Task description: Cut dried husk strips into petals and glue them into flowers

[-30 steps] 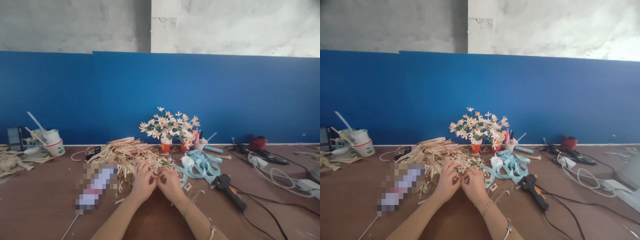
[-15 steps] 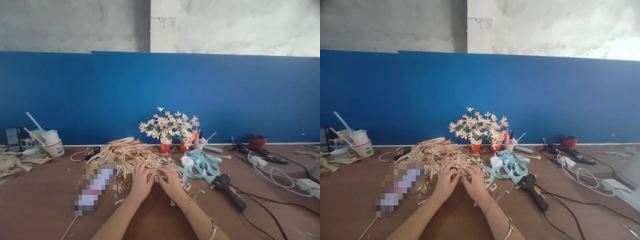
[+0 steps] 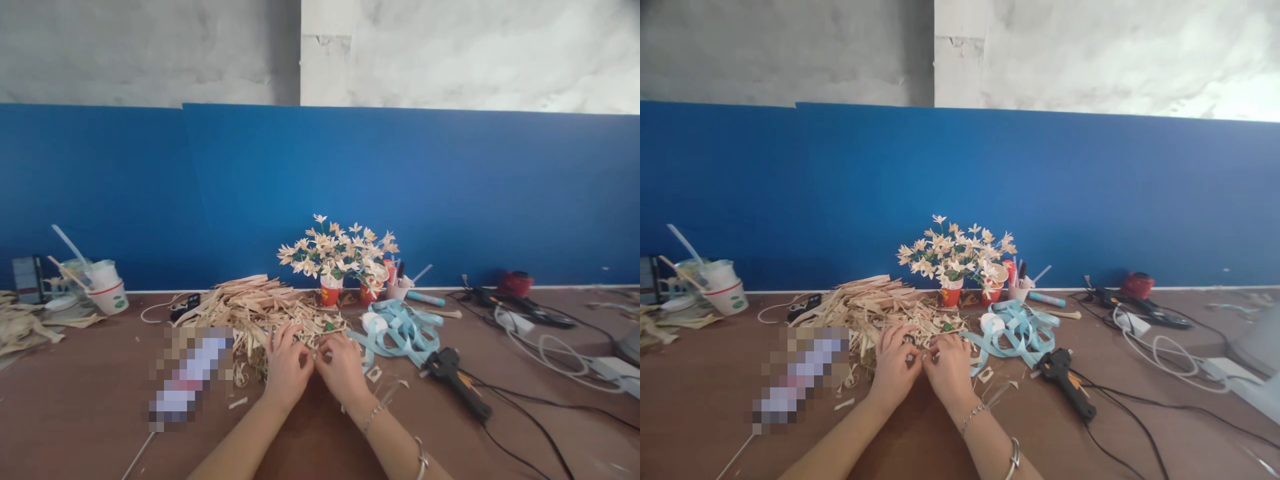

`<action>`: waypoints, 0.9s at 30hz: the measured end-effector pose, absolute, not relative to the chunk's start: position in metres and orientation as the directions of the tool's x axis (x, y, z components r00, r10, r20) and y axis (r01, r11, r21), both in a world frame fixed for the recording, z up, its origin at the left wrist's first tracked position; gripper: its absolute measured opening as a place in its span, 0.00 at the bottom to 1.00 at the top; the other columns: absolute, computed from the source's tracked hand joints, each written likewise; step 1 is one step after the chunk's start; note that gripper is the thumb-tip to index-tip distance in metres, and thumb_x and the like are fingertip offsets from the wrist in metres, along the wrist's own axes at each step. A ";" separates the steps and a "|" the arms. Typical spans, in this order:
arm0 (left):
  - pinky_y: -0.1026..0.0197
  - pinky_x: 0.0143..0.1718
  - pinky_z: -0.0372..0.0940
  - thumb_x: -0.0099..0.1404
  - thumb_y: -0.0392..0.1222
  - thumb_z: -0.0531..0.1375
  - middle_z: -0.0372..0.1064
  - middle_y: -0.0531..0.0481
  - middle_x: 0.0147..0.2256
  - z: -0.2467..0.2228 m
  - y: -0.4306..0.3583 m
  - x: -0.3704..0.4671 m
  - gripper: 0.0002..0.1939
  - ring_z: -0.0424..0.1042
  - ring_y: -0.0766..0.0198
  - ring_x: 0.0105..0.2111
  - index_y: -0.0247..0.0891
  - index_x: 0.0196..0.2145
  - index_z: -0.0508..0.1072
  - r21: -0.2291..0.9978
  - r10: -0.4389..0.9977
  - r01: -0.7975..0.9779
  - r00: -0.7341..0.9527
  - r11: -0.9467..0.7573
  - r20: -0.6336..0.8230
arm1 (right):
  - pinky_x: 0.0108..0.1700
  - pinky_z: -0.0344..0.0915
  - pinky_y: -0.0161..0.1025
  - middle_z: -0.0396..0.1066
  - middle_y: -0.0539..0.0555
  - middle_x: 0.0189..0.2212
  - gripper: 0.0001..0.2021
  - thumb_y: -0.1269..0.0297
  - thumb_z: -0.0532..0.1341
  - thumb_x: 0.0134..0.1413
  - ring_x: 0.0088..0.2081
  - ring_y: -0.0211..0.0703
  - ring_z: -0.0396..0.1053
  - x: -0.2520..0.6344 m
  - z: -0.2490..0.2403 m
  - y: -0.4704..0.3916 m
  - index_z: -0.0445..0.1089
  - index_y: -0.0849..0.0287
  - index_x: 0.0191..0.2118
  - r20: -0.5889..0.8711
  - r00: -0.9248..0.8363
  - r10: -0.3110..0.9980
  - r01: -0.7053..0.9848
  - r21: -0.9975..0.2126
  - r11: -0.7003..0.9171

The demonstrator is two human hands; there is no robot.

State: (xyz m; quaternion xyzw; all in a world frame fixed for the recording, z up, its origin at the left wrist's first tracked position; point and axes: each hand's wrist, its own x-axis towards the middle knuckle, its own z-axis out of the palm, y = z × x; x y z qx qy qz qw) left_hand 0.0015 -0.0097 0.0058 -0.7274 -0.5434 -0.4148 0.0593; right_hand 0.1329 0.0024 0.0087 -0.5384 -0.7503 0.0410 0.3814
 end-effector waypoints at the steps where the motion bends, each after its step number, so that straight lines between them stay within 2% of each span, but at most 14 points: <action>1: 0.38 0.56 0.44 0.54 0.32 0.57 0.67 0.48 0.47 0.006 -0.009 0.001 0.07 0.56 0.51 0.54 0.40 0.21 0.68 0.365 0.744 0.844 0.059 -0.393 0.666 | 0.39 0.51 0.40 0.72 0.52 0.30 0.07 0.75 0.58 0.44 0.38 0.46 0.65 0.133 0.008 0.003 0.66 0.58 0.22 0.544 -0.118 0.831 0.792 -0.453 0.409; 5: 0.38 0.55 0.47 0.55 0.33 0.56 0.66 0.47 0.47 0.006 -0.007 -0.003 0.08 0.55 0.49 0.54 0.40 0.20 0.69 0.368 0.750 0.858 0.030 -0.358 0.660 | 0.40 0.52 0.40 0.71 0.53 0.31 0.06 0.75 0.56 0.45 0.39 0.46 0.65 0.139 0.007 0.006 0.67 0.58 0.23 0.595 -0.076 0.800 0.807 -0.434 0.400; 10: 0.37 0.55 0.45 0.57 0.33 0.56 0.65 0.47 0.48 0.007 -0.007 -0.007 0.07 0.54 0.50 0.55 0.41 0.24 0.71 0.349 0.765 0.844 0.107 -0.407 0.635 | 0.40 0.54 0.39 0.70 0.52 0.38 0.07 0.71 0.57 0.50 0.42 0.45 0.63 0.145 0.008 0.008 0.69 0.56 0.36 0.580 -0.257 0.773 0.699 -0.440 0.563; 15: 0.36 0.56 0.43 0.56 0.33 0.56 0.65 0.48 0.48 0.007 -0.009 -0.002 0.07 0.54 0.50 0.55 0.41 0.23 0.70 0.349 0.774 0.832 0.142 -0.430 0.617 | 0.40 0.52 0.40 0.70 0.52 0.37 0.05 0.73 0.57 0.49 0.42 0.45 0.63 0.139 0.009 0.004 0.68 0.58 0.27 0.568 -0.308 0.763 0.709 -0.398 0.582; 20: 0.37 0.56 0.45 0.54 0.32 0.57 0.66 0.47 0.46 0.008 -0.009 -0.001 0.07 0.56 0.50 0.54 0.40 0.20 0.68 0.389 0.772 0.839 0.055 -0.379 0.633 | 0.40 0.51 0.41 0.71 0.53 0.34 0.07 0.76 0.56 0.48 0.40 0.45 0.63 0.137 0.007 0.007 0.67 0.59 0.25 0.635 -0.201 0.746 0.786 -0.350 0.509; 23: 0.38 0.55 0.47 0.54 0.32 0.57 0.66 0.47 0.47 0.009 -0.008 -0.004 0.08 0.56 0.50 0.53 0.40 0.20 0.68 0.409 0.767 0.841 0.010 -0.353 0.641 | 0.40 0.52 0.40 0.71 0.53 0.34 0.06 0.74 0.56 0.48 0.40 0.45 0.63 0.141 0.007 0.009 0.68 0.58 0.26 0.643 -0.153 0.751 0.779 -0.389 0.492; 27: 0.38 0.54 0.48 0.55 0.33 0.57 0.66 0.47 0.47 0.008 -0.008 -0.005 0.07 0.56 0.50 0.53 0.40 0.22 0.70 0.400 0.765 0.829 0.050 -0.390 0.642 | 0.40 0.53 0.40 0.70 0.52 0.36 0.04 0.69 0.58 0.49 0.41 0.45 0.63 0.143 0.010 0.007 0.69 0.56 0.31 0.585 -0.218 0.781 0.717 -0.447 0.535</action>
